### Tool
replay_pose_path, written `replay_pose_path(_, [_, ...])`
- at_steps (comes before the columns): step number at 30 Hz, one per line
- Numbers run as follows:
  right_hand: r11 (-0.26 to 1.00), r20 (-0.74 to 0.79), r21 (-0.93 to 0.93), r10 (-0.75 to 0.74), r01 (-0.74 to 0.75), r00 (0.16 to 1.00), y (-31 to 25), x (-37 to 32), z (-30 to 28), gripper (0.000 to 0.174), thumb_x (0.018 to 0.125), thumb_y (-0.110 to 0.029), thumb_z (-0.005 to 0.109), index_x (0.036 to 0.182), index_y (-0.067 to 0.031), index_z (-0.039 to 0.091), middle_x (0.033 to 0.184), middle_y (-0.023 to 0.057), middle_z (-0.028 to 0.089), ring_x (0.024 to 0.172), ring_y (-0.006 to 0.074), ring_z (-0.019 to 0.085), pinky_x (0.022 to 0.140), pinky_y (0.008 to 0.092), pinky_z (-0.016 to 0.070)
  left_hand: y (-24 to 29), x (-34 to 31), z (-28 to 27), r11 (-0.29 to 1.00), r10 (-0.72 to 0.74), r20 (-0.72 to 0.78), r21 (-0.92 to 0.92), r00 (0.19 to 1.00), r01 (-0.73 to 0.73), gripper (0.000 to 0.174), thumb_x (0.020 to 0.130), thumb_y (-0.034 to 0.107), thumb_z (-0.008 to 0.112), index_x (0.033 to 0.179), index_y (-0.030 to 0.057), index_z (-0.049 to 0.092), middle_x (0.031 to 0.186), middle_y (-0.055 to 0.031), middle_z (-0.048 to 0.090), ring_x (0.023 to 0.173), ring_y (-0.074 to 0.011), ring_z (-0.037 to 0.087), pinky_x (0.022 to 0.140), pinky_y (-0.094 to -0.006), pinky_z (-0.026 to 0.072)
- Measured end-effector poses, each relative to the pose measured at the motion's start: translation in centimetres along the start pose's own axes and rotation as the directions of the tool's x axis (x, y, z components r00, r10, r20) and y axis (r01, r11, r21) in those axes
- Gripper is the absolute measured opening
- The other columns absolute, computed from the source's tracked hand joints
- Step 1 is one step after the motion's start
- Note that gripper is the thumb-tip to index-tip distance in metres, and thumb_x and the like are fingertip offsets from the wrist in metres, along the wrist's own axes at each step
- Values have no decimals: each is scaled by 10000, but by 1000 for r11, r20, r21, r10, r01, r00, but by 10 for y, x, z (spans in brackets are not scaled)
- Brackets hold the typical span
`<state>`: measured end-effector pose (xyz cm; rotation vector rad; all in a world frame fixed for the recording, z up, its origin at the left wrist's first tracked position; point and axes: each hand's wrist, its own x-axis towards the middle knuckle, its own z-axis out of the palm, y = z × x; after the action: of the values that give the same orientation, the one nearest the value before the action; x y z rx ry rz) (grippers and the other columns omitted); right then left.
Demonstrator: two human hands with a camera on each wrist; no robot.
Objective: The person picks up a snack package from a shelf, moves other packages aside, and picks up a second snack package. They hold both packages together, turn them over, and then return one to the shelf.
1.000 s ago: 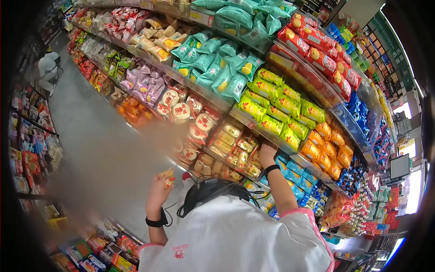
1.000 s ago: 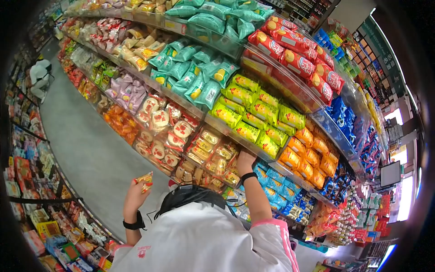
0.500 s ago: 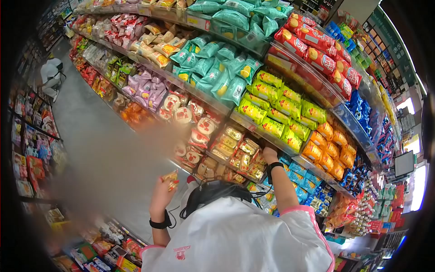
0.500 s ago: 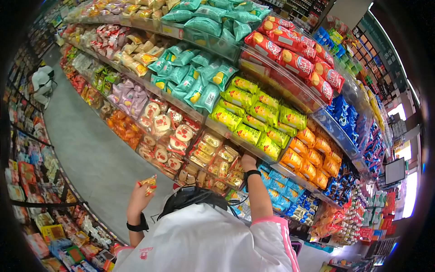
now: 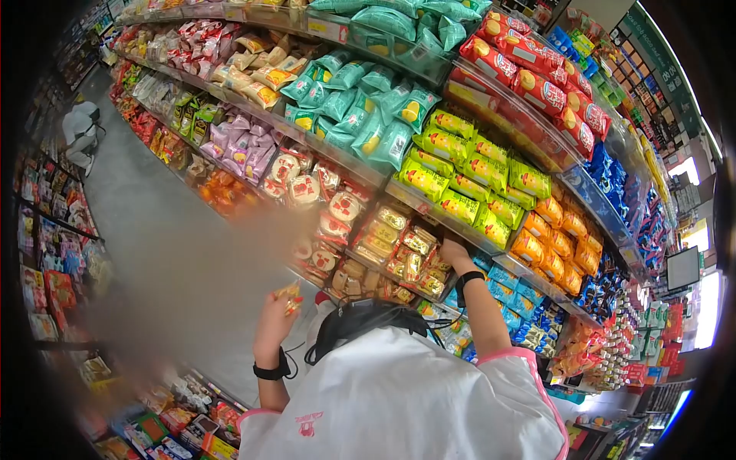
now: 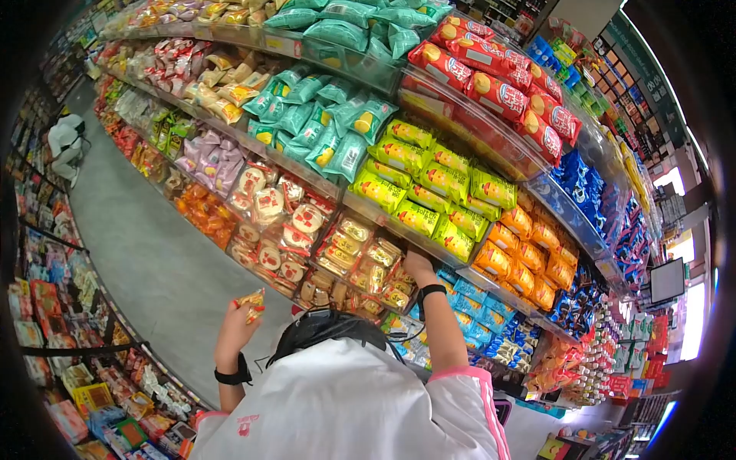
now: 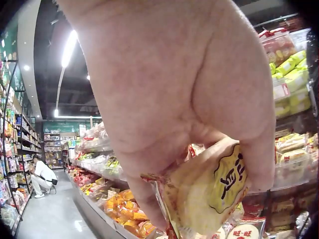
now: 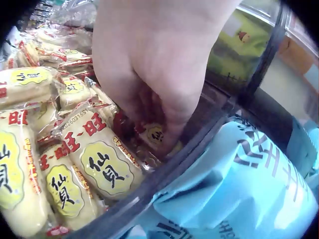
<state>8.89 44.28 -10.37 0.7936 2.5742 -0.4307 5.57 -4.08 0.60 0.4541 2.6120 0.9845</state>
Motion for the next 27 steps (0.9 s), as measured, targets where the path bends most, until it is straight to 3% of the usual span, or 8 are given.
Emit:
replay_pose_path(2, [1000,-25,-11,-5,5,1000,-1,-2,-5,460,868,-187,448,1306,-46,429,1258,241,514,1160,379,497,957,445,408,0,0,-1,1000,3,-7,-6,1000,-3,337,734,117,703,1041,11,614,1052,-217,541,990,-381,535,850,-397,459])
replay_pose_path(5, [988,251,49,130,-147,959,30,48,20,373,893,-196,460,1236,-55,500,1288,228,495,1199,393,448,973,451,390,-5,-2,3,1000,13,-17,-17,1000,-13,346,729,117,706,1044,9,610,1069,-218,537,1004,-379,534,859,-397,459])
replay_pose_path(8, [995,61,-3,97,-97,993,-11,10,-18,374,897,-231,462,1225,-58,509,1304,218,481,1192,396,449,958,458,398,-11,-6,5,1000,-8,-19,-18,1000,8,357,723,116,709,1046,6,606,1087,-218,536,1022,-377,532,872,-396,459])
replay_pose_path(11, [982,-234,-127,-166,139,958,-31,-8,-18,393,913,-272,424,1236,-62,501,1198,212,562,1110,397,507,952,459,394,-20,-13,5,1000,-29,-7,-10,1000,29,364,717,114,711,1046,2,604,1105,-215,533,1032,-377,531,880,-395,458])
replay_pose_path(14, [995,-114,17,-95,97,989,-36,-4,-13,372,904,-263,437,1215,-74,512,1196,212,554,1092,409,510,937,477,404,-26,-18,5,999,-46,-5,-15,999,46,362,714,116,712,1039,1,604,1115,-214,531,1033,-379,531,884,-394,458])
replay_pose_path(17, [997,-211,50,-39,51,977,-27,4,-4,359,886,-241,461,1216,-111,520,1198,207,552,1085,410,516,909,487,423,-32,-22,5,997,-73,-3,0,997,73,361,714,123,714,1034,-3,602,1123,-219,527,1035,-380,531,889,-393,456])
replay_pose_path(23, [971,-385,-190,-207,143,900,-16,17,1,351,884,-238,468,1211,-129,535,1184,211,563,1112,408,505,921,481,418,-28,-20,3,992,-113,32,55,993,111,378,715,142,723,1040,-7,600,1126,-229,520,1036,-381,534,895,-392,454])
replay_pose_path(27, [999,-54,25,-44,45,998,-39,-1,-16,394,926,-297,439,1252,-88,510,1225,223,540,1157,401,478,946,466,406,-27,-15,6,992,-111,35,65,993,109,383,717,153,725,1043,-5,601,1123,-232,520,1031,-379,535,889,-392,456])
